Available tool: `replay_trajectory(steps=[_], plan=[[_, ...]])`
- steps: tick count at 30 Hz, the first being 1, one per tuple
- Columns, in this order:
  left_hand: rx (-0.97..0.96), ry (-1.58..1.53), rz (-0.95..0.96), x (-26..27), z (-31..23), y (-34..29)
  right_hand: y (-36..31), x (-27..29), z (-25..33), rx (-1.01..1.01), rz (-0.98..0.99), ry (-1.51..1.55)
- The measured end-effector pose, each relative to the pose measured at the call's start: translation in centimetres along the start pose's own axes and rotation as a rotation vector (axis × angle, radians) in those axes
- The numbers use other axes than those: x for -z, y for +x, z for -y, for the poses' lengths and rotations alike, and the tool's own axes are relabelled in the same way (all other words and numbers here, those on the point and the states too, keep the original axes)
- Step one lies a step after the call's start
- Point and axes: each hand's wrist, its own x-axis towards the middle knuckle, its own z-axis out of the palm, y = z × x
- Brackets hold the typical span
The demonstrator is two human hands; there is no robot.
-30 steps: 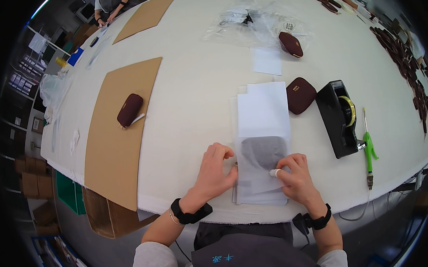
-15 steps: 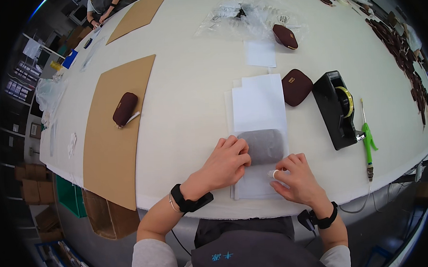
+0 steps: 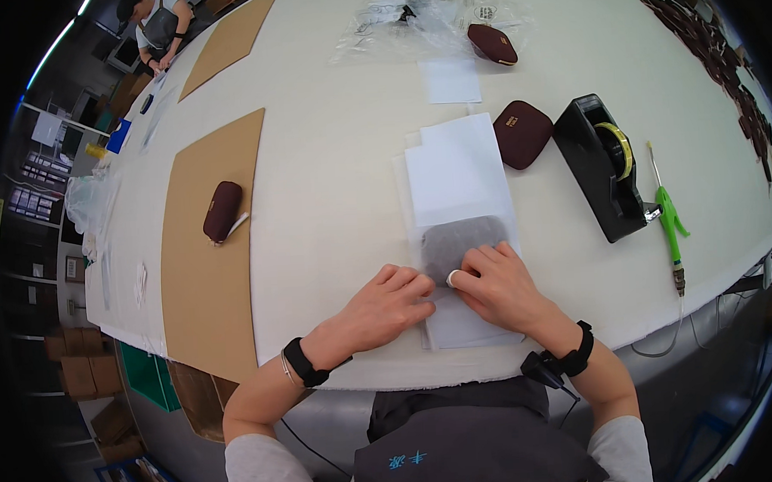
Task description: The person assembles small maroon pouches by inserting white paper inserts and using a green tool to manipulate the zipper area. The person repeatedly picks up pouches, places them on the table, and uses the tool to adjust the zipper before placing them aside.
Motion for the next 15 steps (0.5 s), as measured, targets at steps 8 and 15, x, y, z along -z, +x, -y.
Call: replay_trajectory(steps=[8, 15], plan=[[-0.08, -0.133, -0.163, -0.2, 0.0, 2.0, 0.2, -0.4, 0.2, -0.029, -0.03, -0.023], [0.117, -0.088, -0.258, -2.2, -0.5, 2.5, -0.3, 0.5, -0.3, -0.008, 0.052, 0.068]])
